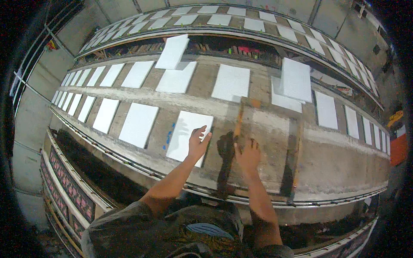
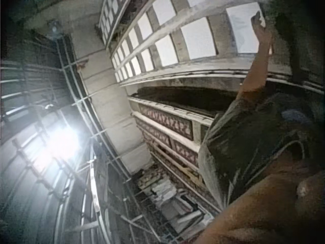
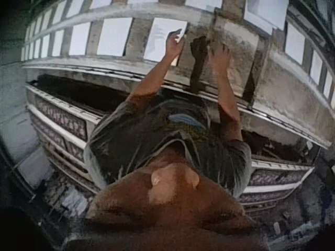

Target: The person repeatedly picks up white rectangular sheets of paper and places them into wooden frames on a workbench. They smooth the paper with their hands to ensure it is flat within the frame before moving to the next sheet. The process is repeated continuously throughout the clip.

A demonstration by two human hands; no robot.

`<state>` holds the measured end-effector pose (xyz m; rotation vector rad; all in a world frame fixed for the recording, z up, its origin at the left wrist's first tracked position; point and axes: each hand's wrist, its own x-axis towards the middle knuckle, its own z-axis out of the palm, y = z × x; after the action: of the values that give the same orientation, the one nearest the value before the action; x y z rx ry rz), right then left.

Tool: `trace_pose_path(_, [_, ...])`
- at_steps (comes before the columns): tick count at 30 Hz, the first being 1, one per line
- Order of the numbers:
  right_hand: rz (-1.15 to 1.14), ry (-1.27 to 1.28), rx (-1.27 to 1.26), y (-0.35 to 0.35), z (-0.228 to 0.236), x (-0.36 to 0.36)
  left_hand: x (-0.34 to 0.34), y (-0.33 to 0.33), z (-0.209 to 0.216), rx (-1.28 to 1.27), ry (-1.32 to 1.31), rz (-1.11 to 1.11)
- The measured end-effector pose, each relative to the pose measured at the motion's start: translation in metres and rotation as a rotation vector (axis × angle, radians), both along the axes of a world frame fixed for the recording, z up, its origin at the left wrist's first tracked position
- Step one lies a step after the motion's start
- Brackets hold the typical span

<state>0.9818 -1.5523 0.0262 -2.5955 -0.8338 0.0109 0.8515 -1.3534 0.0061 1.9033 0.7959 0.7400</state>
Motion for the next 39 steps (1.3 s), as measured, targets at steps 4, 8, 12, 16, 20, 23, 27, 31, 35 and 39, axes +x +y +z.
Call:
trace_pose_path(4, [0.136,0.054,0.164,0.127,0.005,-0.030,-0.013,0.089,-0.009,0.183,-0.003,0.068])
trace_pose_path(8, [0.225,0.264,0.362,0.261,-0.021,-0.023,-0.019,0.180,-0.007,0.255,0.041,0.104])
trace_pose_path(12, [0.149,0.529,0.566,0.393,-0.053,0.003,-0.022,0.260,-0.022,0.344,0.302,0.094])
trace_pose_path(16, [0.036,0.691,0.585,0.502,-0.053,0.027,-0.011,0.332,-0.039,0.326,0.577,0.013])
trace_pose_path(20, [-0.088,0.762,0.745,0.575,-0.096,0.073,0.008,0.370,-0.061,0.381,0.701,-0.093])
trace_pose_path(23, [-0.160,0.711,0.840,0.615,-0.107,0.098,0.006,0.378,-0.076,0.421,0.710,-0.131])
trace_pose_path(27, [-0.199,0.916,0.839,0.651,-0.085,0.106,0.004,0.381,-0.085,0.471,0.753,-0.098])
trace_pose_path(31, [-0.220,0.909,0.804,0.664,-0.090,0.127,0.010,0.378,-0.062,0.374,0.796,-0.122])
trace_pose_path(35, [-0.227,0.919,0.915,0.663,-0.094,0.135,0.009,0.377,-0.061,0.353,0.810,-0.123])
trace_pose_path(39, [-0.242,0.989,1.026,0.618,-0.095,0.131,0.011,0.375,-0.059,0.372,0.809,-0.112])
